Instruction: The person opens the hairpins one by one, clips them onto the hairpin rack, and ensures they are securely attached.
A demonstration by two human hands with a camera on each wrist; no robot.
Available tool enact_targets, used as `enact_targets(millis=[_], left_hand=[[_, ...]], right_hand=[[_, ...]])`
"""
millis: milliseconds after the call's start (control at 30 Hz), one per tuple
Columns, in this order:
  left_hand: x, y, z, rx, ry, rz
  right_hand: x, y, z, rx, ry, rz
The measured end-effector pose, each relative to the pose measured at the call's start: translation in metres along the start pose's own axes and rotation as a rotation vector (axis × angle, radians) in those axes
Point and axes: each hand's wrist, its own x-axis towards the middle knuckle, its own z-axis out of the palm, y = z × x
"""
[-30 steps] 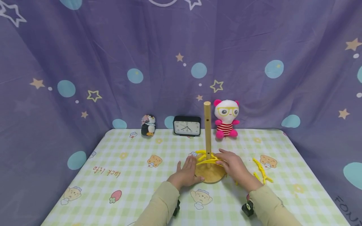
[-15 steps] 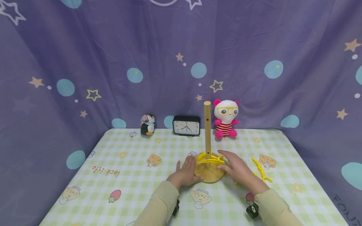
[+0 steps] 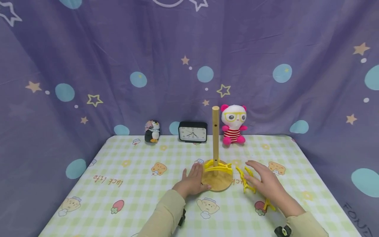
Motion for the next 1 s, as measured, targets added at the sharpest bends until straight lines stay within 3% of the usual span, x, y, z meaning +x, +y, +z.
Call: enact_targets(millis=[300,433,667,867,1000], left_hand=[[-0.002,0.003,-0.003,0.018,0.007,-0.004],[-0.003,0.005,-0.007,0.014,0.008,-0.002],[-0.013,0.012,-0.021,-0.015,0.046,0.027],[-0.016,0.014,-0.021,-0.018,0.063,0.03],[-0.015,0.014,-0.021,-0.008,0.072,0.025]], right_hand=[[-0.029,0.013,-0.016,-0.074,0.044,0.082],[-0.038,0.017,-0.023,-0.173,0.048,0.18],[-0.05,0.023,-0.033,-0.277,-0.1,0.394],[-0.056,0.017,-0.024,-0.274,-0.227,0.439],[-0.059,0.009,-0.012,-0.286,-0.257,0.431]])
